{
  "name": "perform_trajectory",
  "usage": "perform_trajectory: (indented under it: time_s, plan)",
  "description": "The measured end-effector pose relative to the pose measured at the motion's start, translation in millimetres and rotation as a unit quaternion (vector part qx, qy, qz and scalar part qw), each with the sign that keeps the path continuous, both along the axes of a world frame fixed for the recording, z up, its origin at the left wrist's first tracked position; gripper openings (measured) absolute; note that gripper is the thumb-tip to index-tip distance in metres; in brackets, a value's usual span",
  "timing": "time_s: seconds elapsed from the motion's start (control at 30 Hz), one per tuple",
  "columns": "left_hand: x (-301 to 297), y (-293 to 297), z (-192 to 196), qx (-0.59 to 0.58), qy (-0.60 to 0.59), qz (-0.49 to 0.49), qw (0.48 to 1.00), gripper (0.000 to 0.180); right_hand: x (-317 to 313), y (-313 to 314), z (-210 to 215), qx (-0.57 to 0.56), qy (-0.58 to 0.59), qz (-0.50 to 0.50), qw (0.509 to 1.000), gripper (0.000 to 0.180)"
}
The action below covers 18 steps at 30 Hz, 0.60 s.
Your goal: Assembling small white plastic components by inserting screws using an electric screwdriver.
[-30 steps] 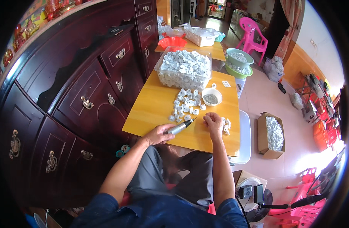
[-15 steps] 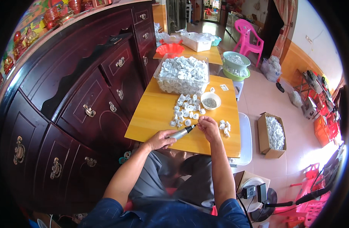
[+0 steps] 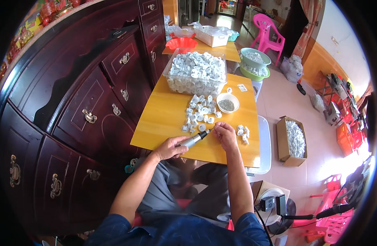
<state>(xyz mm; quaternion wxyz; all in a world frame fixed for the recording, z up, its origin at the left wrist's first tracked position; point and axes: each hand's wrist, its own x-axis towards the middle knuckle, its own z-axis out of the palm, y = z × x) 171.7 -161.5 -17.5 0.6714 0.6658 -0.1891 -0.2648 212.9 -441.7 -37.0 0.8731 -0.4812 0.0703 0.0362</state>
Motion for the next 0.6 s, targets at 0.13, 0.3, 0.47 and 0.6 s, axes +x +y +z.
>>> perform_trajectory:
  time_s: [0.13,0.3,0.47,0.6]
  plan:
    - [1,1,4,0.007,-0.001,-0.018,1.0,0.059,1,-4,1,0.005,0.002,0.027,1.0,0.007]
    - [3,3,-4,-0.009,0.011,-0.005,1.0,0.059,2,-6,2,0.009,0.008,0.052,0.999,0.007]
    - [2,2,-2,-0.006,0.003,-0.007,1.0,0.059,1,-10,-1,0.026,-0.007,0.063,0.998,0.007]
    - [3,3,-3,-0.006,0.0,-0.005,1.0,0.06,-1,-10,1,0.035,-0.007,0.065,0.997,0.007]
